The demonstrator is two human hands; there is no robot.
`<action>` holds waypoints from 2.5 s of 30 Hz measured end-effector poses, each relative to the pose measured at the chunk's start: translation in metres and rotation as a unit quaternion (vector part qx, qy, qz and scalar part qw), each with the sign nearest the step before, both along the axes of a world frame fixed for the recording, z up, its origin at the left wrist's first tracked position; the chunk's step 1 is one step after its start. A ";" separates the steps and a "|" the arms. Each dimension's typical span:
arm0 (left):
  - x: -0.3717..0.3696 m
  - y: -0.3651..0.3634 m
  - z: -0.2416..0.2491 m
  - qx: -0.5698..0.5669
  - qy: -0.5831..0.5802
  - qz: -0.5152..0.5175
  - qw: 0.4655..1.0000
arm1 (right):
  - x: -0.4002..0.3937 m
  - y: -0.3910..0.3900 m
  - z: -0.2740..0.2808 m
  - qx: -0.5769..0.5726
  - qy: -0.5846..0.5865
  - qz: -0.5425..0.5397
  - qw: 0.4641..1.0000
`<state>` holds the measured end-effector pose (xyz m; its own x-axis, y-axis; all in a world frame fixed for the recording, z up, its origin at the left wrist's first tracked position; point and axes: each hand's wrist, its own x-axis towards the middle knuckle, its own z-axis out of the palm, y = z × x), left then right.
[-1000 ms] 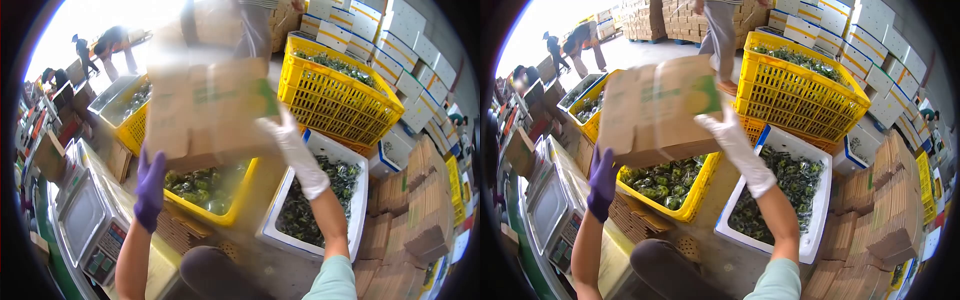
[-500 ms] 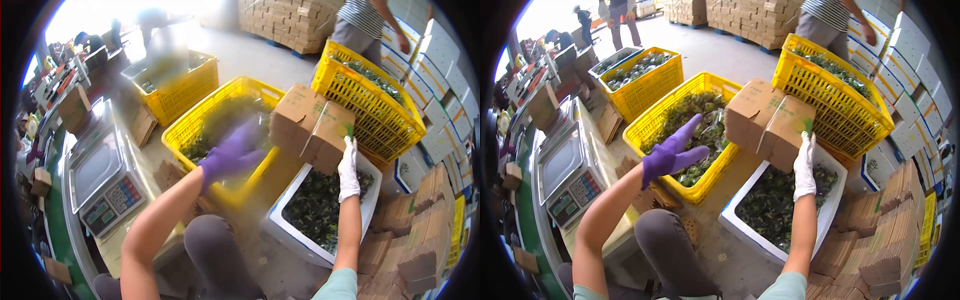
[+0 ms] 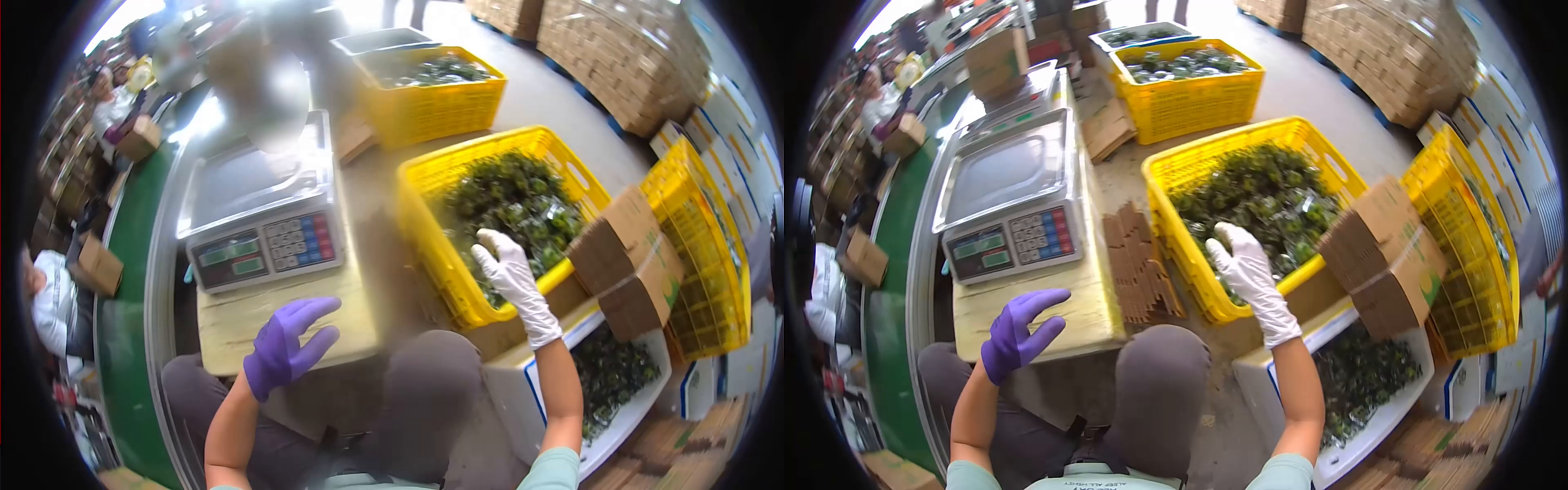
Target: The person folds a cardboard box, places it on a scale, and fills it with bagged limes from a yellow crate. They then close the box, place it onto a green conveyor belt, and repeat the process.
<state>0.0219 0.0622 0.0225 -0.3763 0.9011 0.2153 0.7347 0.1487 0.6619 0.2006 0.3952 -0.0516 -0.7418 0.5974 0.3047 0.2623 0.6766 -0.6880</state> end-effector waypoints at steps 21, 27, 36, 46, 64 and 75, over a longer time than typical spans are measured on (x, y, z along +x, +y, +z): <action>-0.049 0.055 -0.025 0.058 -0.220 -0.142 0.963 | -0.060 -0.079 -0.091 -0.313 -0.053 0.010 0.948; -0.005 0.075 0.005 0.219 -0.727 -0.329 0.562 | -0.096 -0.135 0.050 -0.499 0.083 0.201 0.839; 0.024 0.048 0.041 0.241 -0.649 -0.373 0.618 | -0.119 -0.167 0.029 -0.528 0.095 0.400 0.743; 0.054 0.043 0.054 0.231 -0.607 -0.417 0.636 | -0.102 -0.212 0.075 -0.608 0.049 0.413 0.676; -0.020 0.043 0.090 0.394 0.213 -0.016 0.894 | -0.093 -0.128 0.080 -0.344 0.051 0.222 0.911; 0.018 0.168 -0.161 -0.260 0.235 -0.176 0.920 | -0.042 -0.066 -0.160 -0.193 -0.279 0.024 0.940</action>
